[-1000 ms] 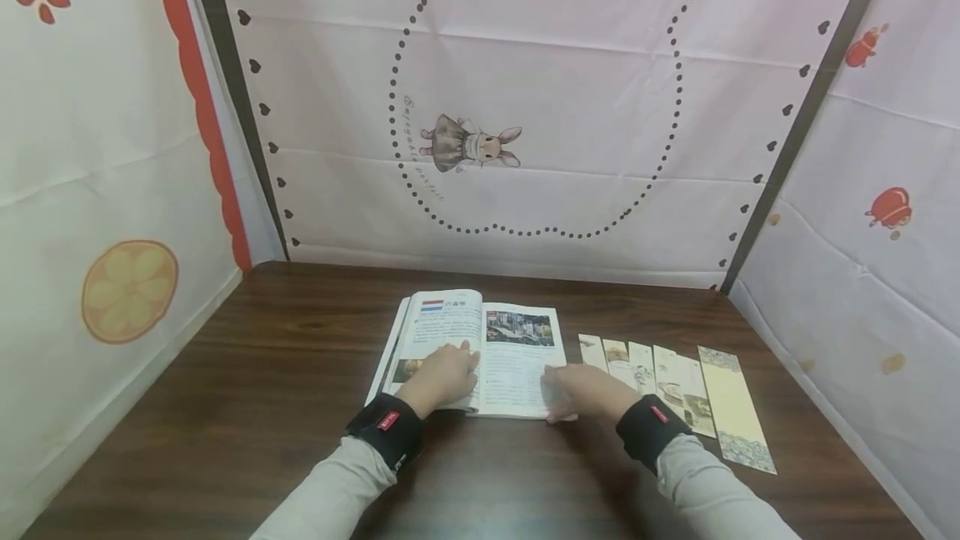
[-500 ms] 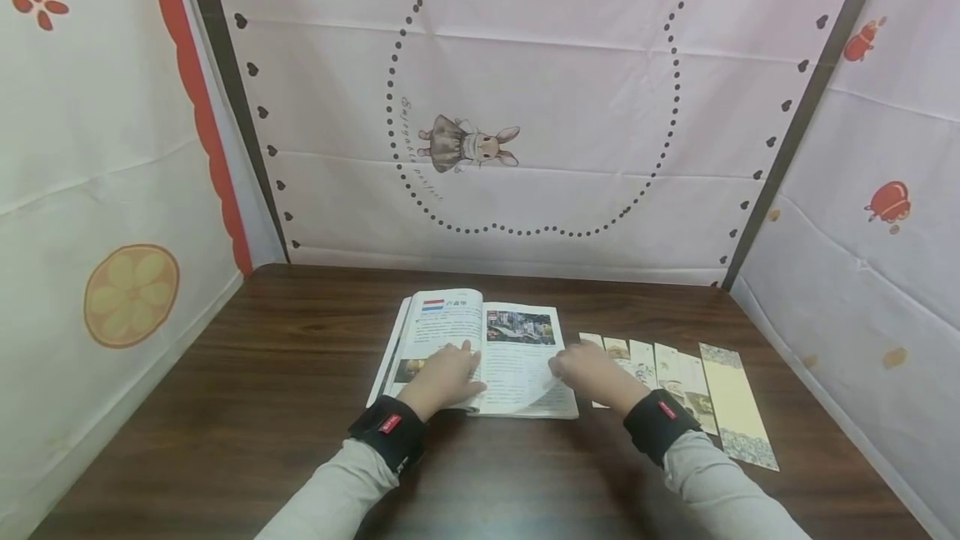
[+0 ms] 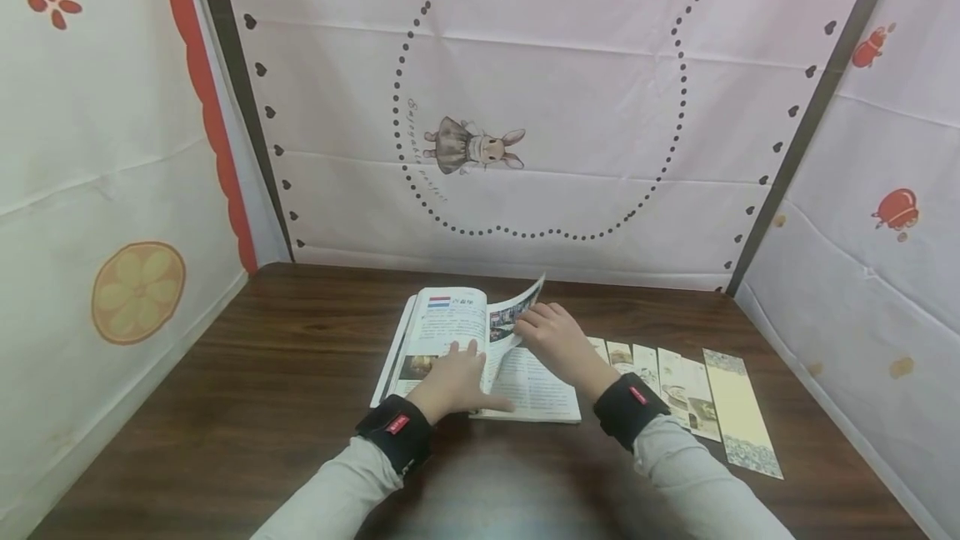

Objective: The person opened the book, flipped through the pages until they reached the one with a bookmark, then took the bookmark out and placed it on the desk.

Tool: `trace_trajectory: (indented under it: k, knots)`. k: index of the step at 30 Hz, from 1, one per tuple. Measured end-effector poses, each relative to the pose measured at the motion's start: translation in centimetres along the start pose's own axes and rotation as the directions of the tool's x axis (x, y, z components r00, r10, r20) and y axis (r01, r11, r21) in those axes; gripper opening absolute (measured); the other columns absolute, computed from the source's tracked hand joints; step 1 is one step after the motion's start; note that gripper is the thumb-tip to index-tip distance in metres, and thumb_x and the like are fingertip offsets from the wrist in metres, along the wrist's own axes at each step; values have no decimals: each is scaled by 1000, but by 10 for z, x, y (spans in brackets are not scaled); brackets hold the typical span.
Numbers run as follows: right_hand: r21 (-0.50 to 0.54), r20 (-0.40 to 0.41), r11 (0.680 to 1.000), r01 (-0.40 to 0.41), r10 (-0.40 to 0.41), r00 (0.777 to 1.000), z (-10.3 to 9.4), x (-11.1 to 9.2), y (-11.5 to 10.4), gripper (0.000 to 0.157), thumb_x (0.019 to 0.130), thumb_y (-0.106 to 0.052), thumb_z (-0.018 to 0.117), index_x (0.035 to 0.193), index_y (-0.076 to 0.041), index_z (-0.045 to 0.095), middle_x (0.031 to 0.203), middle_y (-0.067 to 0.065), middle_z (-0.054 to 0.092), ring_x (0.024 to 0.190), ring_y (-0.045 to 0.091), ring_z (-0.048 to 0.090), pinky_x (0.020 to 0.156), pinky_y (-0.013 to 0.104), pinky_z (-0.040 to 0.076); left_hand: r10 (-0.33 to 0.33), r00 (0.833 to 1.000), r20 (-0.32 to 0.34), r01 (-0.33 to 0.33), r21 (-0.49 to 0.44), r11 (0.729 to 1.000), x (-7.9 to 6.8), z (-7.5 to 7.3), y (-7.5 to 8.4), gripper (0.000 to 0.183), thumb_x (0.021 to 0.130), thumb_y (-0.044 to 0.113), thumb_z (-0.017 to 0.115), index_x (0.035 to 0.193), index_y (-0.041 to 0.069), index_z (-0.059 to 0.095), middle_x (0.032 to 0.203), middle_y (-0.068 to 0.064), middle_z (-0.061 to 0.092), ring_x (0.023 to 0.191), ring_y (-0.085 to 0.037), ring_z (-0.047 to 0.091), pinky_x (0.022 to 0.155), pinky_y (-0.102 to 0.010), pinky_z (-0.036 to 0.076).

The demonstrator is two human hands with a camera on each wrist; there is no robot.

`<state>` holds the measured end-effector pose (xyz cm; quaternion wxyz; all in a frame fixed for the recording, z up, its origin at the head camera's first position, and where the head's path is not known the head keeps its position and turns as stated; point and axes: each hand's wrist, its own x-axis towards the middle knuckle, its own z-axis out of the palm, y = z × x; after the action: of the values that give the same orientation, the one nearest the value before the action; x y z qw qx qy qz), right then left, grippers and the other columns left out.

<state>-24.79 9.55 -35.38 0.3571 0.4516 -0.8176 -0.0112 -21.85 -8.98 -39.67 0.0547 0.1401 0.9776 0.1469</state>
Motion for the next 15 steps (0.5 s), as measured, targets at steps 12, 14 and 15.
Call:
trace_trajectory:
  k: [12, 14, 15]
  knots:
    - [95, -12, 992, -89, 90, 996, 3, 13, -11, 34, 74, -8, 78, 106, -8, 65, 108, 6, 68, 101, 20, 65, 86, 32, 53, -76, 992, -102, 66, -103, 992, -1, 3, 3, 49, 95, 24, 47, 133, -7, 47, 142, -26, 42, 135, -47, 32, 99, -67, 32]
    - [174, 133, 960, -220, 198, 971, 1, 5, -8, 40, 78, -12, 75, 114, -5, 60, 113, 11, 66, 102, 24, 65, 86, 36, 53, -104, 989, -108, 81, -198, 977, -3, 2, 1, 51, 96, 24, 43, 135, -9, 42, 140, -28, 43, 135, -46, 33, 104, -63, 31]
    - [198, 237, 936, -291, 243, 941, 1, 0, -6, 42, 80, -14, 73, 117, -3, 59, 114, 12, 66, 103, 26, 65, 87, 38, 52, -117, 987, -113, 86, -244, 966, -4, 1, -1, 53, 96, 25, 41, 135, -11, 42, 139, -29, 44, 135, -45, 33, 106, -60, 31]
